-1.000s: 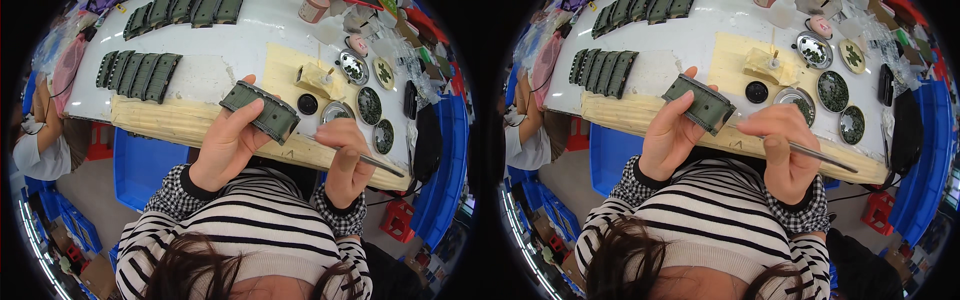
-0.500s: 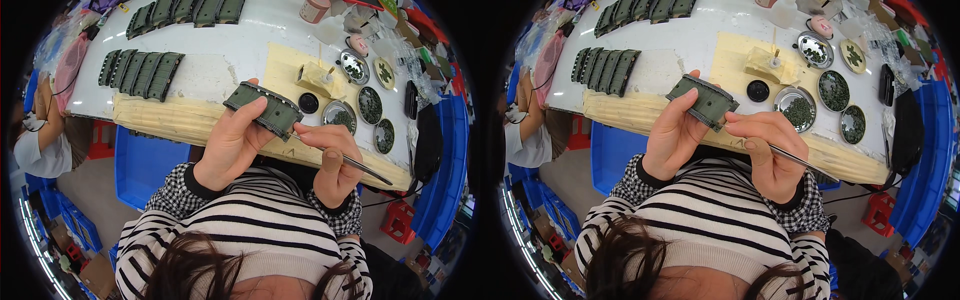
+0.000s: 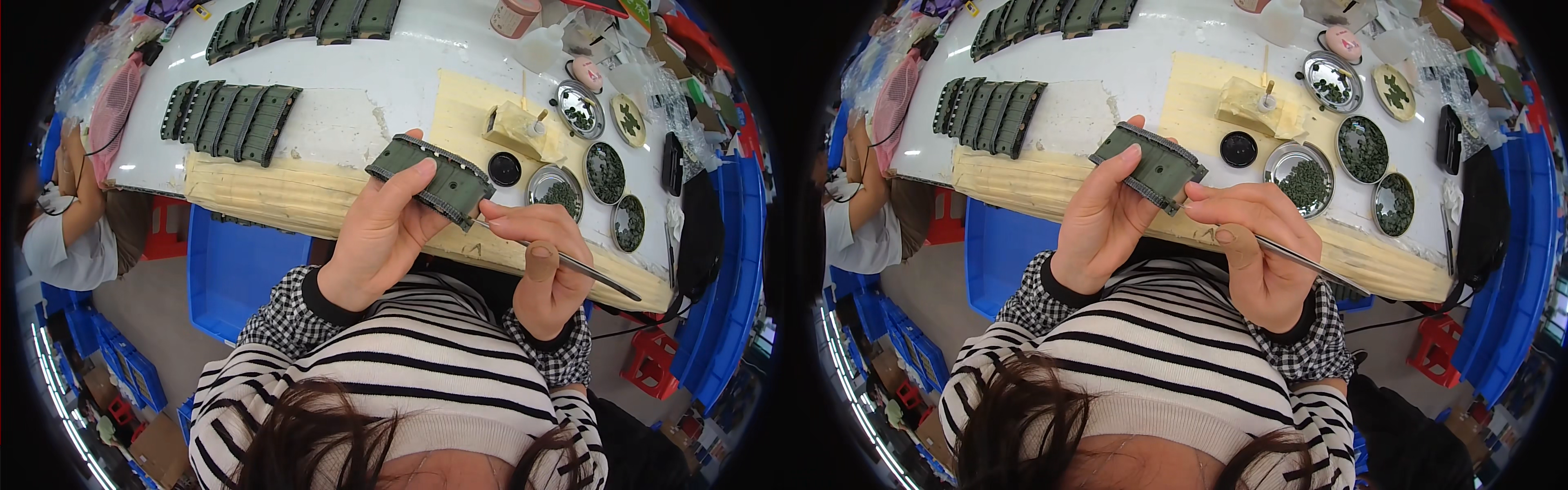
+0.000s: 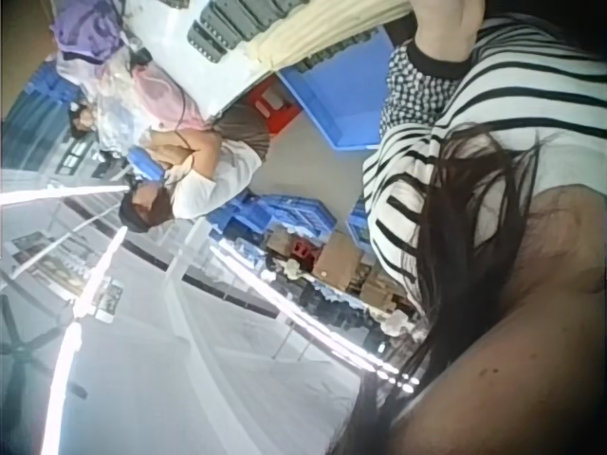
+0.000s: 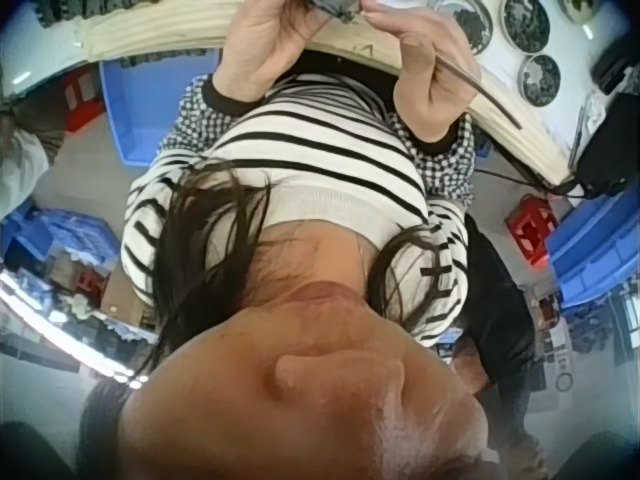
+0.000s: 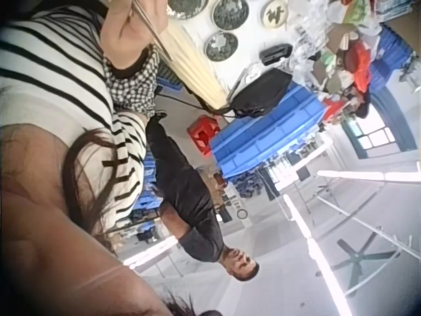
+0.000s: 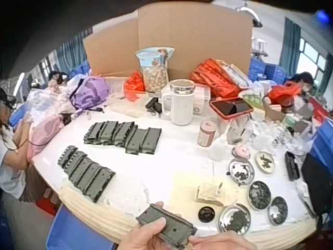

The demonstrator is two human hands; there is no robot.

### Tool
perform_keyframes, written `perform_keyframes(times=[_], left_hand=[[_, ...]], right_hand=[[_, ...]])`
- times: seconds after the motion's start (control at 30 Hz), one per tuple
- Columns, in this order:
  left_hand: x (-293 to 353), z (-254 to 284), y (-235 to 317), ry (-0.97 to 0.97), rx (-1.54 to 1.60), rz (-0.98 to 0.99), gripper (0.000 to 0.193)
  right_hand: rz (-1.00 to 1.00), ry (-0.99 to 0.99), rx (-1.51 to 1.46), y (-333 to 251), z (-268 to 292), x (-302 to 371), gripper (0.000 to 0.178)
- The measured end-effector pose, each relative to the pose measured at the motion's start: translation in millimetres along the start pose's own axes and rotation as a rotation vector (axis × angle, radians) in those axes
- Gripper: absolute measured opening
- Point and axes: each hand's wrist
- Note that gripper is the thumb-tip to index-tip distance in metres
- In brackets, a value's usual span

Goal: Assembling and applying details to small plastic toy tank models using a stylus and brush.

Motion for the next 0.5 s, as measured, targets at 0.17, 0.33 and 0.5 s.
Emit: perform_keyframes(times=[0.17,0.33,0.5], left_hand=[[-0.5,0.1,-0.7,0.026,-0.028,-0.013,0.042],[-0.2,-0.5,-1.0,0.019,-0.048,-0.022,0.042],[-0.5,1.6,-3.3,0.026,-0.028,-0.019,0.043]], right_hand=[[-0.002,-0.031,0.023,0.4,2.3,-1.9,0.02],[-0.032,-0.092,0.068,-3.5,6.0,-6.1,0.015],[-0.001,-0.081,0.079,-4.3,4.0,-2.9,0.015]])
Point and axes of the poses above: each hand's wrist, its own x-axis away from the middle knuckle, its own z-axis out of the back of the hand, y = z × x, and after that the axes turned 11 degrees about z, right-handed
